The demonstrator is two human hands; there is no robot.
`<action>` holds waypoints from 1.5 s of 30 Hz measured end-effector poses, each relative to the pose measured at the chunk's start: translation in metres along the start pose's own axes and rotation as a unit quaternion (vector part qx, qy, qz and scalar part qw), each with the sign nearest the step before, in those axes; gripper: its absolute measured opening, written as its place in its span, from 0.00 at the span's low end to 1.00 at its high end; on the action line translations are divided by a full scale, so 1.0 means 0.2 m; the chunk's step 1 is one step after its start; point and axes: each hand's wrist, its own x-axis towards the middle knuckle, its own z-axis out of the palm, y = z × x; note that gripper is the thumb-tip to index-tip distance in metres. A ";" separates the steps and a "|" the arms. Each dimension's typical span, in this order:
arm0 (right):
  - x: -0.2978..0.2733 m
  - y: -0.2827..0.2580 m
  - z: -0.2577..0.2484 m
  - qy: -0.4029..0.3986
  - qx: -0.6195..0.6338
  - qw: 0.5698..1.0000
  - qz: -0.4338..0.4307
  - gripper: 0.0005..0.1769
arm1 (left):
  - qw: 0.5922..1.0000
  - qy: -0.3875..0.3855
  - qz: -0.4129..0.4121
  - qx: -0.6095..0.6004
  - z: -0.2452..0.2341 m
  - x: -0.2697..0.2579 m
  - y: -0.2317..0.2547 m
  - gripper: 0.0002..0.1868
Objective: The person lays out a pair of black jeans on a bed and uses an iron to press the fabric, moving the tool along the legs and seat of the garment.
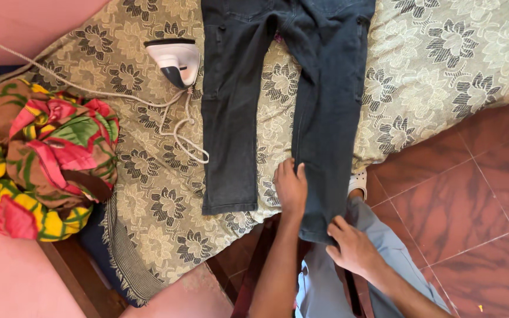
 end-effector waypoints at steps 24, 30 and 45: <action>1.30 -0.08 -0.60 0.208 -0.040 0.975 -0.066 0.15 | 0.984 0.113 -0.039 -0.134 0.01 0.01 0.22 0.08; 1.59 0.07 -0.56 0.330 -0.059 0.939 -0.071 0.18 | 0.992 0.051 -0.068 -0.094 0.02 0.03 0.21 0.12; 1.66 0.23 -0.51 0.122 0.618 0.773 0.081 0.09 | 0.974 0.112 0.015 -0.197 0.18 0.72 0.35 0.12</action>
